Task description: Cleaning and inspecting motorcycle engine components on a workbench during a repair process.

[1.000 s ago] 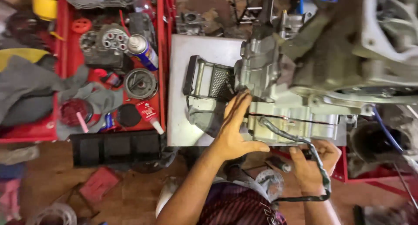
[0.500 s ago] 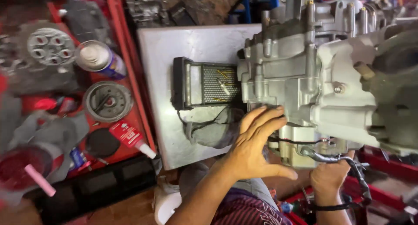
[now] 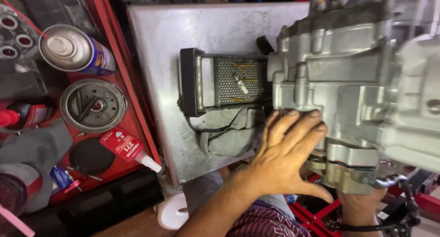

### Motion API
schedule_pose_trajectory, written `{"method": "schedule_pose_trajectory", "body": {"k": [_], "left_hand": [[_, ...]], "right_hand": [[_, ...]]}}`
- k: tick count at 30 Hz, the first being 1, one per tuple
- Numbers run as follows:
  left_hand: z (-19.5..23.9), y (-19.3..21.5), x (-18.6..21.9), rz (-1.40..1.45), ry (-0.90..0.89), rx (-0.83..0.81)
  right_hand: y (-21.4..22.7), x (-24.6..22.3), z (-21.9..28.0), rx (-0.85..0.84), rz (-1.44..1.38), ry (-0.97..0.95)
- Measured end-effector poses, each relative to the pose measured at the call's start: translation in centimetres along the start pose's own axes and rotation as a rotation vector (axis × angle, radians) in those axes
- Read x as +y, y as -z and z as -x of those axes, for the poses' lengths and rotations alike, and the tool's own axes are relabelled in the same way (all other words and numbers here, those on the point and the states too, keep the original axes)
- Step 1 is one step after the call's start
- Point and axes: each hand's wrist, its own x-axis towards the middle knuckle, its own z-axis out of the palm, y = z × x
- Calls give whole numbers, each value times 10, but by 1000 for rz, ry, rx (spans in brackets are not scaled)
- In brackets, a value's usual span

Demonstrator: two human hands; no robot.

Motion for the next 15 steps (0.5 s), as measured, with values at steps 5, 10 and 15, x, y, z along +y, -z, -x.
{"method": "schedule_pose_trajectory", "body": {"k": [5,10,15], "left_hand": [[-15,-16,16,47,27,-71],[-10,-26,18,19,-22,87],[-4,-29,22,-50,81,-30]], "right_hand": [[27,-17,0,63,-20,-7],[44,-11,8,111,-71,-59],[32,10,13,101,-165,-96]]}}
